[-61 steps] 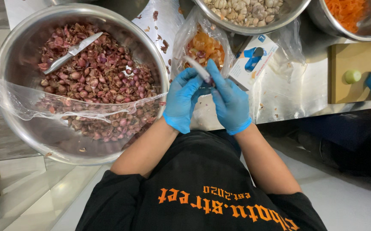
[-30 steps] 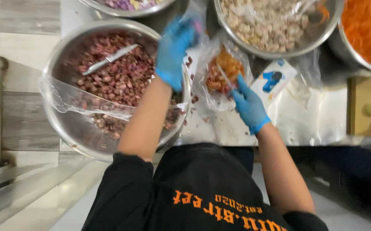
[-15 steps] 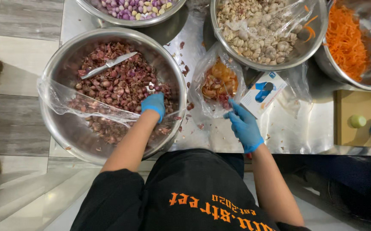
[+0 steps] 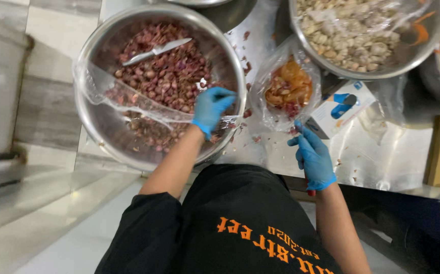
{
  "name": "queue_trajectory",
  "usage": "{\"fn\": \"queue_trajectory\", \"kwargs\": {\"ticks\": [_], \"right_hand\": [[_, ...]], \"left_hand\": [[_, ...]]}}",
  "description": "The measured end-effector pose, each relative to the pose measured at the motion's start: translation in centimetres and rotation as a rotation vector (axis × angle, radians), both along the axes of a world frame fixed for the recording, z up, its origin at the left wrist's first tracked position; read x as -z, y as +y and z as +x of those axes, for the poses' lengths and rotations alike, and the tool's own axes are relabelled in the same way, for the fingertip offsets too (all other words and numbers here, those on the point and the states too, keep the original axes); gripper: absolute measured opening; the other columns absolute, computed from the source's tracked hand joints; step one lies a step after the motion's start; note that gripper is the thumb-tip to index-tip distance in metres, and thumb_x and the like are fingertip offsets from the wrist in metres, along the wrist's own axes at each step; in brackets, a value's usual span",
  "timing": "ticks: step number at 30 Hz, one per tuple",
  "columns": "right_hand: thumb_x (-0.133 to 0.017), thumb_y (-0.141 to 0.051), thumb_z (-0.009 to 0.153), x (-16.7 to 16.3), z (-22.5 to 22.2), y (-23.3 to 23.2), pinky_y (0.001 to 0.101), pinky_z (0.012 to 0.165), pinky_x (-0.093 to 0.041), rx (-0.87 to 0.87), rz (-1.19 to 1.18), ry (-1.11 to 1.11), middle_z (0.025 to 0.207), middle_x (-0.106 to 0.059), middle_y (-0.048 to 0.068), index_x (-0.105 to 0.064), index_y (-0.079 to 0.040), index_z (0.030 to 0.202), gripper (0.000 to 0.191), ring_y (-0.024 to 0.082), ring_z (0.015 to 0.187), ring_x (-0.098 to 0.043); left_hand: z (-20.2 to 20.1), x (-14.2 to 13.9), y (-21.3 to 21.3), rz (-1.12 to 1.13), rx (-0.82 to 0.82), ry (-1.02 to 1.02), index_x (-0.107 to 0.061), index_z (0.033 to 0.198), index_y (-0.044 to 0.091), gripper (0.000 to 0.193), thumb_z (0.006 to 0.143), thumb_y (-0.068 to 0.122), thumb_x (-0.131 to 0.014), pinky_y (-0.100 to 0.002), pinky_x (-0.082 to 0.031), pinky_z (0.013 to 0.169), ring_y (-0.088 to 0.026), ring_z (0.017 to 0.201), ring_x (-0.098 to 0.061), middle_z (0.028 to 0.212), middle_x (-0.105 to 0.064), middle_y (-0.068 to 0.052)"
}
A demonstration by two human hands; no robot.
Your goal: The person, wearing blue gloves, takes unpeeled shallots one at a time from a large metal bowl and peels off the outer skins with a small paring knife, dropping the skins into a plastic bag on the table. The peeled shallots are set aside while a coworker nearby cuts vegetables on a cutting board.
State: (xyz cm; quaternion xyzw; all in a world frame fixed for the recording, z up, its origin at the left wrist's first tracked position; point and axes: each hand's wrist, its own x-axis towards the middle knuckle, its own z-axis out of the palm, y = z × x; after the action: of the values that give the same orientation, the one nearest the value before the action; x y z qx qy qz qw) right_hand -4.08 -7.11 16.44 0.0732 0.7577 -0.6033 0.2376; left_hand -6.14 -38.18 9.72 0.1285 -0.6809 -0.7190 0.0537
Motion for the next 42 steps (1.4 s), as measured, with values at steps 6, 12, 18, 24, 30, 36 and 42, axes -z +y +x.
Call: {"fn": "queue_trajectory", "kwargs": {"ticks": [6,12,18,24,30,36,42], "right_hand": [[-0.045,-0.018,0.106,-3.4,-2.1,-2.3,0.0180,0.054,-0.040,-0.161,-0.041,0.127,0.097,-0.064,0.005,-0.045,-0.011,0.157,0.051,0.003,0.061,-0.043],[-0.052,-0.014,0.103,-7.0,-3.7,-3.9,0.0214,0.073,-0.044,-0.307,-0.103,0.400,0.094,-0.062,0.004,-0.026,-0.010,0.166,0.069,0.007,0.074,-0.047],[-0.051,0.000,0.098,-9.1,-2.2,-3.6,0.0247,0.078,-0.048,-0.297,0.047,0.420,0.093,-0.058,0.004,-0.041,-0.007,0.159,0.062,0.010,0.079,-0.051],[-0.046,-0.001,0.099,-7.9,-1.8,-2.8,0.0320,0.102,-0.045,-0.365,-0.131,0.607,0.137,-0.055,0.010,-0.041,-0.004,0.151,0.052,0.015,0.114,-0.056],[-0.058,-0.011,0.106,-8.2,-2.1,-1.4,0.0318,0.095,-0.053,-0.323,-0.200,0.358,0.122,-0.062,0.006,-0.049,-0.006,0.153,0.048,0.013,0.104,-0.061],[-0.058,-0.008,0.105,-6.4,-7.7,-1.8,0.0297,0.090,-0.054,-0.219,-0.240,0.295,0.116,-0.064,0.005,-0.052,-0.005,0.145,0.041,0.011,0.098,-0.060],[-0.055,-0.001,0.106,-3.7,-8.6,-2.9,0.0276,0.087,-0.054,0.003,-0.286,0.396,0.117,-0.062,0.005,-0.049,-0.004,0.149,0.044,0.010,0.096,-0.061]], "left_hand": [[-0.4,-0.3,7.4,0.835,0.066,-0.070,-0.072,0.110,0.004,0.014,0.096,0.007,-0.071,-0.030,-0.059,0.080,-0.017,0.092,-0.072,0.102,-0.076,-0.008],[-1.8,-2.1,9.4,0.902,0.206,0.046,-0.066,0.112,0.003,0.023,0.091,-0.006,-0.071,-0.032,-0.059,0.090,-0.019,0.099,-0.072,0.108,-0.073,-0.010],[-0.5,-4.7,11.4,0.882,0.243,0.037,-0.065,0.108,0.002,0.018,0.091,-0.002,-0.070,-0.034,-0.061,0.089,-0.019,0.095,-0.073,0.101,-0.074,-0.009],[0.3,-5.7,10.8,0.614,0.274,-0.009,-0.067,0.105,0.000,0.010,0.095,-0.001,-0.071,-0.030,-0.053,0.077,-0.018,0.088,-0.070,0.099,-0.074,-0.012],[-0.5,-7.1,9.1,0.616,0.336,-0.043,-0.071,0.100,-0.003,0.012,0.090,-0.008,-0.067,-0.035,-0.062,0.083,-0.022,0.088,-0.074,0.097,-0.076,-0.014],[-7.1,-7.1,9.9,0.573,0.355,-0.069,-0.072,0.099,-0.003,0.015,0.087,-0.009,-0.066,-0.034,-0.062,0.079,-0.020,0.084,-0.072,0.095,-0.074,-0.012],[-7.7,-6.2,12.6,0.359,0.083,0.187,-0.068,0.104,0.001,0.014,0.092,-0.005,-0.071,-0.029,-0.058,0.082,-0.016,0.088,-0.069,0.099,-0.071,-0.008]]}}
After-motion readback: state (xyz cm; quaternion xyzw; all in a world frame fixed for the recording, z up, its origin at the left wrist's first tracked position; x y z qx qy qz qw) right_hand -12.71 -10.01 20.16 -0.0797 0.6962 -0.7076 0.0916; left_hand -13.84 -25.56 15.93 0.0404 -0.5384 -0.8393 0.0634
